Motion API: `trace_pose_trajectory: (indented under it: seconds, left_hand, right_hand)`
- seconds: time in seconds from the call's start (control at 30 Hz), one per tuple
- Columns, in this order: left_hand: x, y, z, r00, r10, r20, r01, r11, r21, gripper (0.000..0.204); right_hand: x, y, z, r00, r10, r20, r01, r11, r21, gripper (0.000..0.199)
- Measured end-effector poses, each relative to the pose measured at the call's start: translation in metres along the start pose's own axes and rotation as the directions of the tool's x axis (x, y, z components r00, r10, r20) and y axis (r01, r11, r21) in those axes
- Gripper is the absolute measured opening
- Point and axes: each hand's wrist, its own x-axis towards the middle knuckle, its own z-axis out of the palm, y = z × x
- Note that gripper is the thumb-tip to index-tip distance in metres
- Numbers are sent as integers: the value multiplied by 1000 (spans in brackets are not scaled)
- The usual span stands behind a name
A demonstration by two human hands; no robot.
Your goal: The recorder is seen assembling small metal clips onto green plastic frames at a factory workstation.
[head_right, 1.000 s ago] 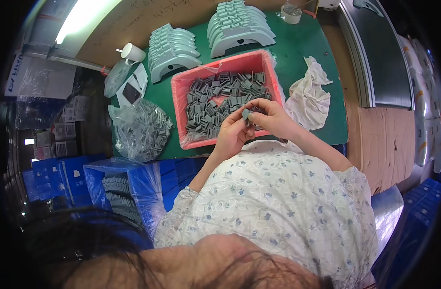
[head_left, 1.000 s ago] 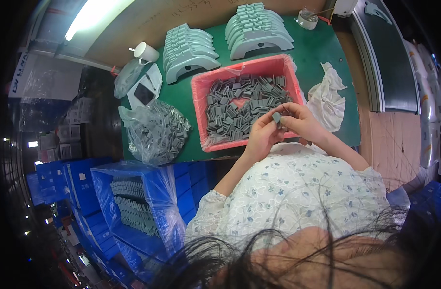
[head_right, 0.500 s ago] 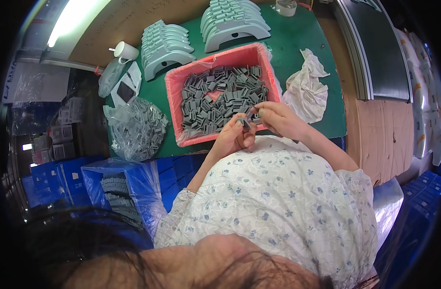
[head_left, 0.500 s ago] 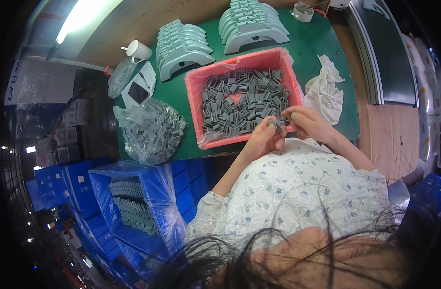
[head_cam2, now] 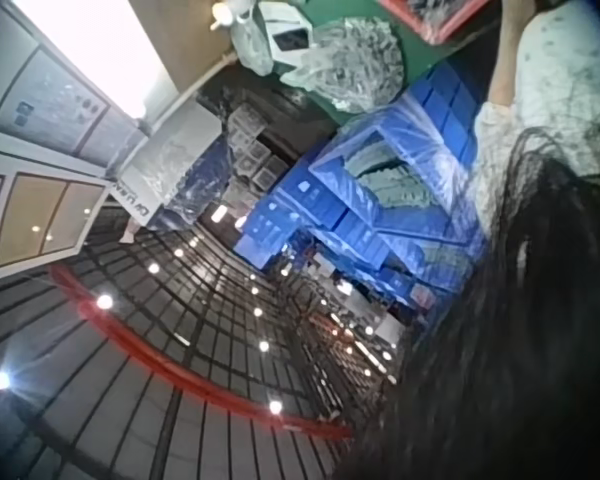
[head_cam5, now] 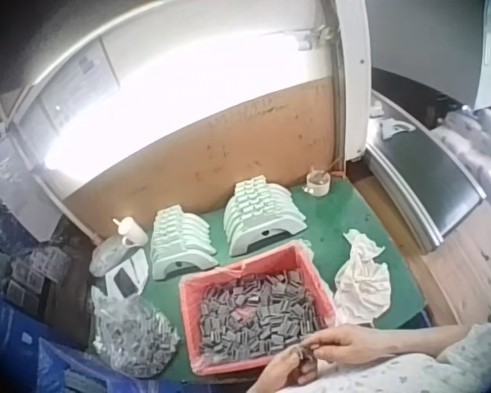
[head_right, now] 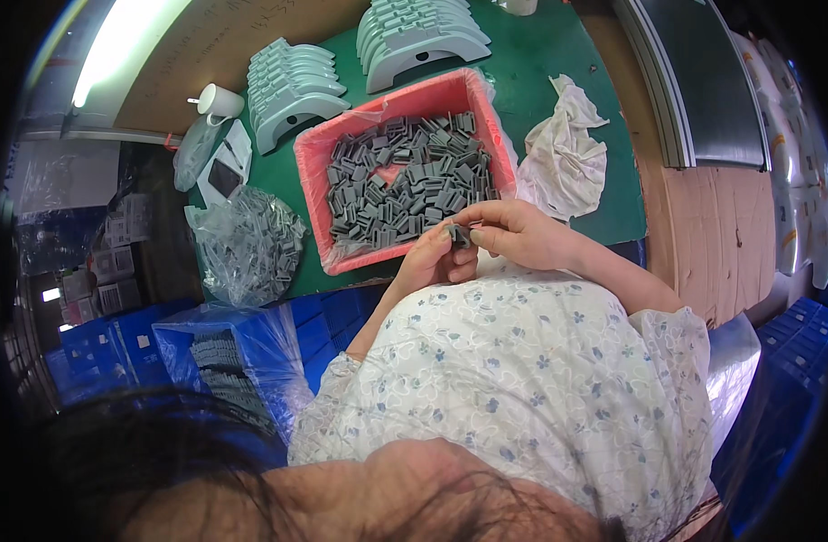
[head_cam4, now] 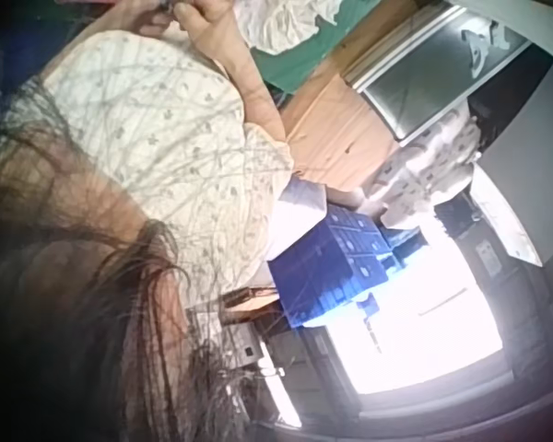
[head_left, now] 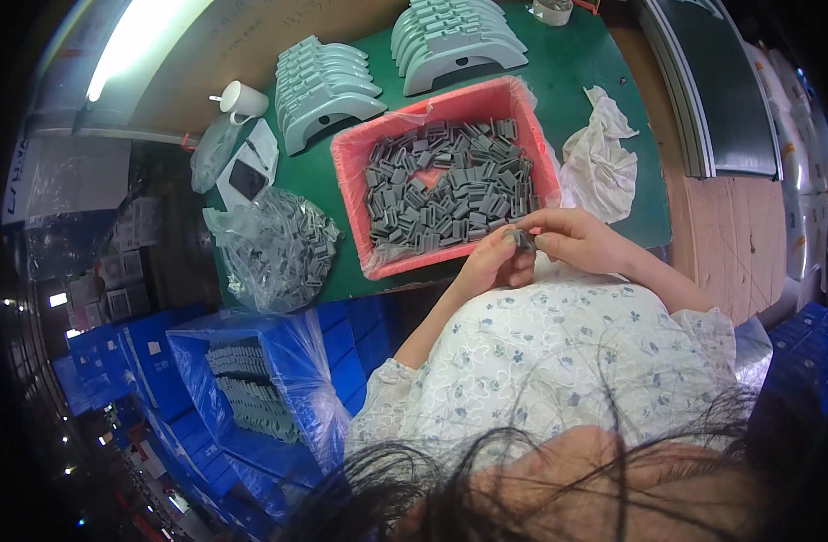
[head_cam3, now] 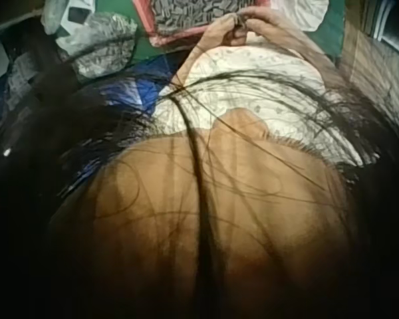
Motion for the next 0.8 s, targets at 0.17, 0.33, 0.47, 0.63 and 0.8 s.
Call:
trace_pose_trajectory:
  seconds: [0.17,0.33,0.47,0.63,0.8]
  left_hand:
    - [1,-2,0,1000,-11,-20,11,1000,-3,31]
    - [0,-3,0,999,-29,36,29,1000,-4,32]
    - [-3,-6,0,1000,-14,21,13,1000,21,34]
    - [-5,-11,0,1000,-28,8,28,999,37,46]
    - [-7,-17,-1,1000,14,-10,-14,998,66,53]
  right_hand:
    - [0,-2,0,999,31,35,-31,1000,-3,27]
    - [0,5,2,999,49,4,-49,999,9,25]
    - [-1,9,5,998,55,-22,-54,998,34,23]
    - [-3,15,5,999,12,-30,-12,1000,-6,22]
    - [-4,12,8,1000,21,0,-21,1000,1,26]
